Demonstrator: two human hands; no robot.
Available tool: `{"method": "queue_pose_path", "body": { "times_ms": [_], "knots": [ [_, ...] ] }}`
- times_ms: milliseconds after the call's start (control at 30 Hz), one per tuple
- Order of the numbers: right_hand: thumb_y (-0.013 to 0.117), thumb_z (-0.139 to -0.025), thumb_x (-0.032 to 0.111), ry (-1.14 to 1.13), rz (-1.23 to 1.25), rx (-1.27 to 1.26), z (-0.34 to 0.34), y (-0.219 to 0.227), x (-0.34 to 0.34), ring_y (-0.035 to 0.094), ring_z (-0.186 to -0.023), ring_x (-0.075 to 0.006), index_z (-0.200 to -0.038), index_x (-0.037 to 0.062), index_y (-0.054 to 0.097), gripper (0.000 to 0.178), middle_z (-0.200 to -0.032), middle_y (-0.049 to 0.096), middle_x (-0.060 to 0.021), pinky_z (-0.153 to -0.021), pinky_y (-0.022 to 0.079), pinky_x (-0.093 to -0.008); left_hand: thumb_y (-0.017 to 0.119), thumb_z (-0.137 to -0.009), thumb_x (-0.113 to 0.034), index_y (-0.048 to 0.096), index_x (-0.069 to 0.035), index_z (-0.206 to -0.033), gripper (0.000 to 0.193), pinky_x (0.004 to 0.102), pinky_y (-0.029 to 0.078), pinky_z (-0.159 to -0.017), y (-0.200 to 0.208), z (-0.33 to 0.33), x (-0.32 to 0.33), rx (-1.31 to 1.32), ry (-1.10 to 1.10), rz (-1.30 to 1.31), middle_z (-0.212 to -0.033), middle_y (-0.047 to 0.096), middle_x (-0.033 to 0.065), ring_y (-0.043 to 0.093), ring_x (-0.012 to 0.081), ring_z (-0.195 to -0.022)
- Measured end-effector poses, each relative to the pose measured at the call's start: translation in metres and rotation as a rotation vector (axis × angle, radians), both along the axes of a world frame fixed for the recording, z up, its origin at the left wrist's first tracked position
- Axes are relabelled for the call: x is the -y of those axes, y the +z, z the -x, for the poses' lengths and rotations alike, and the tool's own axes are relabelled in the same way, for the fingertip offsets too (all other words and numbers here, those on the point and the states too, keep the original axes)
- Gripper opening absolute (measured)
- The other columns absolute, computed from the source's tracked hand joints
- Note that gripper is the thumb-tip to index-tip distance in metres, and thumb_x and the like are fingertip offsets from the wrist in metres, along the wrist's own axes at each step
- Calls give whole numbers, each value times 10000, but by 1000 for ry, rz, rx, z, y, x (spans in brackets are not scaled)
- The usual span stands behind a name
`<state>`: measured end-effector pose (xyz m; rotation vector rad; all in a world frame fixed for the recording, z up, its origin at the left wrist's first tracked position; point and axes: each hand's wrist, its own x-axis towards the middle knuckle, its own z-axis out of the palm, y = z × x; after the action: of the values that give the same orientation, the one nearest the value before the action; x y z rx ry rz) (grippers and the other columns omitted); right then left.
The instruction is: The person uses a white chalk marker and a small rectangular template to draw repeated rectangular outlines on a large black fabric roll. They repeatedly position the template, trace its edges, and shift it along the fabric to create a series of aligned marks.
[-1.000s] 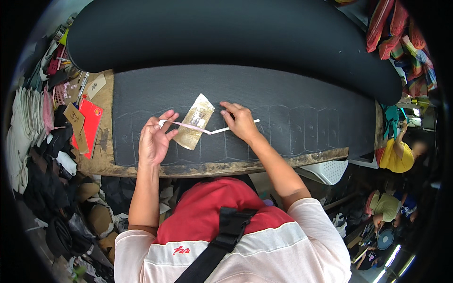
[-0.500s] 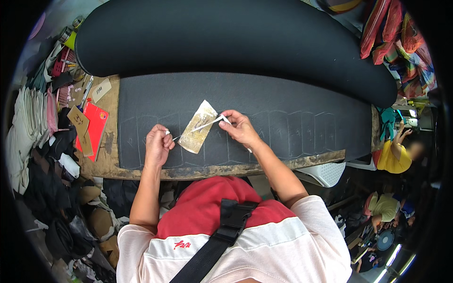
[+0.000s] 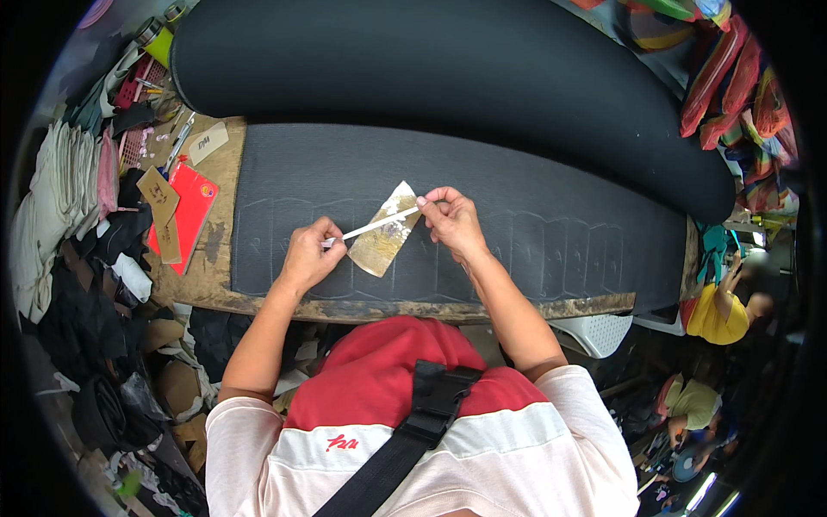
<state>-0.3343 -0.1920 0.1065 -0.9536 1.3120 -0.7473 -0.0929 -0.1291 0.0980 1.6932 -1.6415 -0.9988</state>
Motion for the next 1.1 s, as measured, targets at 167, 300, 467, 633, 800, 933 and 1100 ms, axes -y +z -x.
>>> {"method": "queue_pose_path", "body": {
  "times_ms": [167,300,467,633,800,933,1100],
  "knots": [
    [625,-895,166,-45,-98,168,-27,0,5,421,-449,-27,-816,47,567,154,-595,550,14,-378,321,-192,608,-735,-45,587,13,-780,76,276,445,-513,3,-41,2,32,-38,80,-612,597,102,568,137,-534],
    [642,-886,174,116,55,90,-59,5,11,445,-467,-33,-804,38,564,177,-631,561,-1,-409,349,-188,612,-734,-61,595,5,-800,95,291,458,-534,13,-84,8,146,-87,140,-653,608,115,586,160,-567],
    [652,-877,145,82,-23,120,-99,21,39,441,-474,-38,-828,39,567,144,-638,561,-7,-417,348,-202,615,-769,-40,619,7,-841,86,231,395,-498,24,-134,21,156,7,156,-620,558,38,497,60,-557],
    [656,-872,163,94,70,178,-134,36,52,446,-463,-31,-827,14,574,176,-654,576,-25,-391,343,-196,626,-785,-50,650,13,-856,98,237,405,-500,19,-179,36,65,132,80,-605,573,23,510,63,-537],
    [638,-886,179,205,39,161,-145,44,64,471,-490,-33,-857,3,620,179,-648,562,-9,-406,364,-197,608,-821,-40,656,20,-892,104,200,350,-496,12,-211,48,78,93,131,-614,523,-38,432,19,-547],
    [632,-898,239,157,216,64,-157,51,71,476,-544,-37,-900,27,649,212,-685,570,-9,-449,376,-194,607,-829,-61,658,23,-896,119,201,367,-503,16,-228,62,65,71,179,-612,553,-26,459,20,-554],
    [643,-883,133,231,229,34,-165,74,90,407,-458,-30,-854,25,591,124,-614,486,17,-393,317,-177,606,-824,-78,666,16,-924,150,235,456,-605,22,-267,79,207,75,219,-717,648,53,569,74,-639]
  ]
}}
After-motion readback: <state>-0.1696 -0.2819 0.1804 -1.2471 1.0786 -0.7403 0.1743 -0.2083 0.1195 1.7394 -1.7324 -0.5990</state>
